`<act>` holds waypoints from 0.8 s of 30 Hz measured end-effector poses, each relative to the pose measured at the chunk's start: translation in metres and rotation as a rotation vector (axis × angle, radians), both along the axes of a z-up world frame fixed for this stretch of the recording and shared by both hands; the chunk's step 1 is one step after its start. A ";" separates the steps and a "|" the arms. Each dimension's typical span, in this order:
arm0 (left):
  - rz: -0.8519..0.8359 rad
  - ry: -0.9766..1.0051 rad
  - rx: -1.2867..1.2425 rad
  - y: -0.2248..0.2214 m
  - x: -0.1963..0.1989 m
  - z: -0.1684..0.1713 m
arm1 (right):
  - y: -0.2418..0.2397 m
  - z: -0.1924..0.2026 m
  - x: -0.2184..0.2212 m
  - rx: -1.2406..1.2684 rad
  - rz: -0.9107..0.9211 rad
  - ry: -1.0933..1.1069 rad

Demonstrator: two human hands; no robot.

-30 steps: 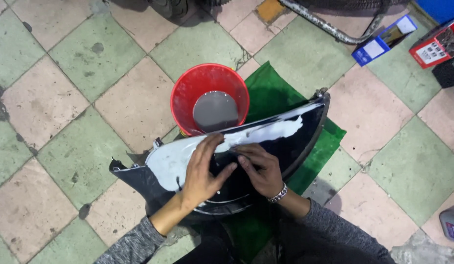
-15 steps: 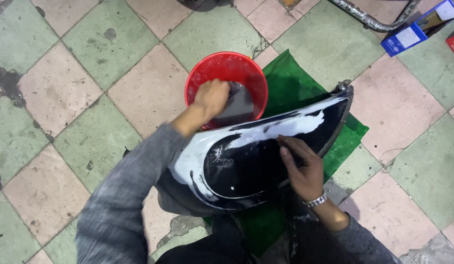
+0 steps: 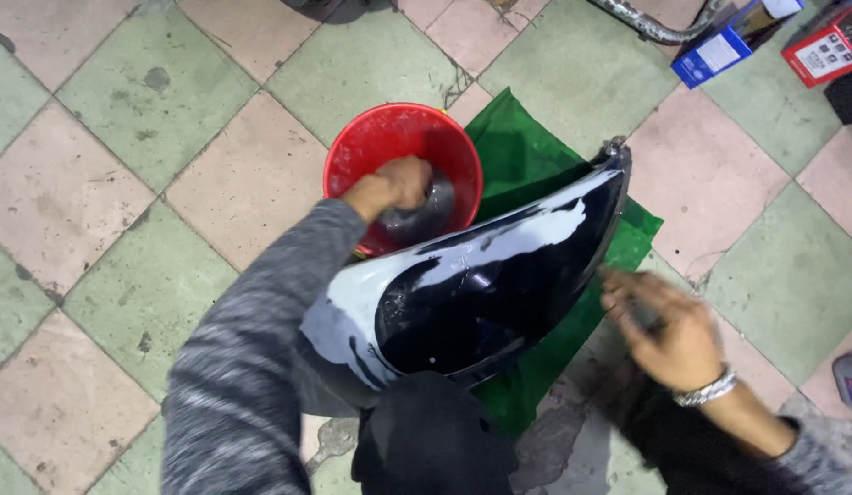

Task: The person sands a black motorcycle part by hand using a small rectangular sanding block, dipping it repeatedly into a red bucket of water to wet-sand the surface.

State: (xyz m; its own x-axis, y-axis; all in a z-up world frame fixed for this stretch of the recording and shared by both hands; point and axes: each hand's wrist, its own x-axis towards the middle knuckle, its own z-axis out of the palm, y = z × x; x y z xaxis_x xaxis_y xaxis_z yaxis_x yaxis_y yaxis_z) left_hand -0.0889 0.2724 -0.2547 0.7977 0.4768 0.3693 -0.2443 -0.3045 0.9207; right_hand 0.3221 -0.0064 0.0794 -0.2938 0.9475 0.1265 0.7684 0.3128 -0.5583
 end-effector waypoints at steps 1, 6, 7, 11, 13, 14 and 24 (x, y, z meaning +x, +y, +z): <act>0.169 0.727 0.067 -0.020 0.014 0.115 | 0.011 0.002 0.009 0.026 -0.021 -0.068; 0.648 1.381 0.591 -0.121 0.090 0.288 | 0.071 -0.038 0.015 0.119 0.049 -0.013; 0.697 1.417 0.659 -0.147 0.102 0.293 | 0.085 -0.050 0.012 0.146 0.099 0.085; 0.742 1.615 0.972 -0.221 0.127 0.266 | 0.132 -0.113 0.025 0.074 0.228 0.082; 0.799 1.636 0.991 -0.238 0.137 0.282 | 0.147 -0.130 0.039 0.063 0.298 0.049; 0.842 1.621 1.038 -0.246 0.143 0.291 | 0.155 -0.138 0.046 0.062 0.331 -0.001; 1.095 1.395 0.809 -0.246 0.160 0.306 | 0.214 -0.167 0.052 0.041 0.595 0.129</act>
